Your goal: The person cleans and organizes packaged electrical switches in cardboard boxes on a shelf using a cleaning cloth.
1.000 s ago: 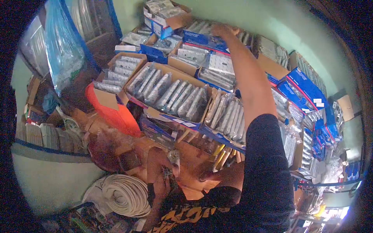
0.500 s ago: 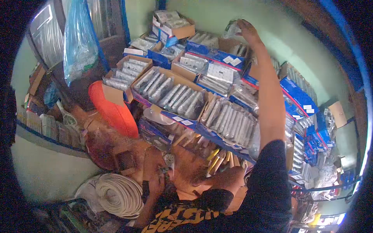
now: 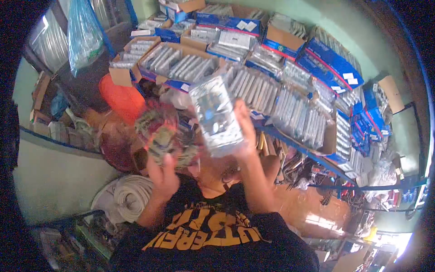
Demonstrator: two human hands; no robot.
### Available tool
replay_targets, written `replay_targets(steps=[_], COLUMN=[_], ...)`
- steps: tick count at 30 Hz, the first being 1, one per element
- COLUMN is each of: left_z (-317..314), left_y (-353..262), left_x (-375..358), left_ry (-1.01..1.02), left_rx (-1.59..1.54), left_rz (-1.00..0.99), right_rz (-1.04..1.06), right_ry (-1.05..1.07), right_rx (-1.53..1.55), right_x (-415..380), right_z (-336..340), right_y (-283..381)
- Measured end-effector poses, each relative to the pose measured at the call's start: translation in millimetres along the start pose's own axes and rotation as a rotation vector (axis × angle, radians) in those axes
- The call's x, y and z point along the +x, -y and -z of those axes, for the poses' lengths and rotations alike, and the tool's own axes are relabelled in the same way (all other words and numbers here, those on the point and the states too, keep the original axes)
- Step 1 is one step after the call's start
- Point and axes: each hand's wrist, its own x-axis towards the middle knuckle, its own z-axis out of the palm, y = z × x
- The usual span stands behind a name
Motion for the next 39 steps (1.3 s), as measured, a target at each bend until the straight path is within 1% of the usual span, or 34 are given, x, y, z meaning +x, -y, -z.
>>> replay_targets(steps=[1,2,3,4,5,6,8,9,10,12,13,14,15,16,18,19,20,21,22,23,24,26,28,29,30,31,32,33,34,35,36,37,38,39], left_z=[-7.5,-16.8,-25.1,-33.7,-41.9,-46.3,-46.3,-45.6,-44.2,-39.9,-37.6,-35.2,-32.9,-30.5,-27.8,-27.0,-28.7,-33.7,-38.6,-42.3,-44.2,-46.1,-33.8,-28.2,-23.1,-20.1,-18.8,-18.6,-19.0,-19.0,-21.2,-25.4,-31.0,-41.2], left_y=[-3.8,-3.5,-2.9,-9.0,-19.1,-25.3,-29.7,-37.2,-45.1,-49.5,-44.2,-38.4,-32.5,-31.8,-31.0,-11.1,-11.3,-13.6,-15.2,-13.5,-8.9,-0.7,-1.8,-5.0,-6.4,-0.2,3.5,5.3,4.3,0.8,1.9,3.8,4.7,3.0], left_x=[-1.4,0.8,2.9,6.4,10.9,15.4,27.9,34.6,42.6,60.2,68.0,74.9,81.2,79.6,78.0,74.6,69.0,58.2,48.9,42.0,36.7,29.9,28.5,29.0,28.4,25.1,23.2,22.1,22.3,21.0,19.9,18.3,17.3,15.6], left_ry=[0.078,0.221,0.370,0.373,0.324,0.277,0.315,0.304,0.291,0.303,0.315,0.327,0.275,0.277,0.224,0.170,0.169,0.095,0.019,-0.054,-0.059,-0.160,-0.150,-0.183,-0.216,-0.170,-0.175,-0.188,-0.199,-0.187,-0.189,-0.214,-0.234,-0.263], left_rx=[0.162,0.375,0.587,0.591,0.648,0.705,0.700,0.714,0.730,0.709,0.582,0.455,0.409,0.414,-0.046,-0.017,-0.013,-0.109,-0.205,-0.109,-0.107,-0.148,-0.181,-0.398,-0.616,-0.956,-0.954,-0.956,-0.959,-0.855,-0.858,-0.697,-0.536,-0.410], left_rz=[-0.074,-0.329,-0.582,-0.579,-0.568,-0.557,-0.547,-0.531,-0.515,-0.510,-0.492,-0.471,-0.422,-0.411,0.137,0.098,0.101,0.195,0.287,0.215,0.220,0.078,0.130,0.344,0.558,0.576,0.575,0.602,0.629,0.563,0.564,0.482,0.398,0.246], right_rz=[0.145,0.178,0.201,0.221,0.105,0.105,0.048,-0.019,-0.024,-0.007,0.006,-0.002,0.046,0.093,0.081,0.078,0.076,0.122,0.118,0.136,0.152,0.138,0.211,0.266,0.259,0.373,0.491,0.594,0.593,0.341,0.094,0.060,0.225,0.198], right_ry=[0.029,0.350,0.093,-0.162,-0.150,-0.154,0.089,0.020,0.019,-0.003,-0.110,-0.112,-0.043,0.024,0.024,0.029,0.035,-0.009,-0.008,-0.028,-0.049,-0.050,-0.109,-0.114,-0.113,-0.100,-0.085,-0.090,-0.089,-0.140,-0.188,-0.193,-0.104,-0.173], right_rx=[-0.064,0.108,0.052,-0.007,0.103,0.107,0.155,0.122,0.124,-0.023,-0.034,-0.029,-0.053,-0.076,-0.088,-0.103,-0.118,-0.136,-0.134,-0.167,-0.201,-0.232,-0.387,-0.571,-0.570,-0.847,-1.123,-1.224,-1.224,-1.126,-1.019,-0.984,-1.106,-1.022], right_x=[-18.2,-17.7,-27.7,-42.1,-53.1,-57.7,-58.6,-62.1,-62.4,-58.7,-54.9,-52.1,-49.4,-48.6,-46.9,-45.8,-44.1,-41.6,-39.9,-39.0,-39.2,-40.0,-39.4,-36.1,-34.9,-33.0,-30.0,-26.5,-30.0,-37.4,-43.3,-45.4,-46.4,-48.5], right_z=[-21.8,-5.6,-44.6,-81.8,-56.7,-34.6,-15.7,-10.5,-13.7,-31.8,-48.5,-50.5,-50.8,-51.4,-55.8,-58.6,-60.9,-63.4,-63.6,-63.5,-62.8,-60.4,-61.9,-47.2,-43.5,-45.9,-47.4,-41.4,-42.7,-45.9,-47.6,-47.2,-51.7,-56.8], right_y=[-13.4,-27.0,-31.9,-33.6,-41.6,-43.2,-37.5,-34.9,-33.8,-26.7,-24.2,-23.9,-24.3,-25.1,-23.5,-23.2,-23.6,-26.6,-27.3,-28.0,-28.6,-28.8,-29.2,-32.7,-34.1,-34.1,-34.4,-37.1,-35.0,-31.3,-29.4,-34.1,-43.5,-49.1])
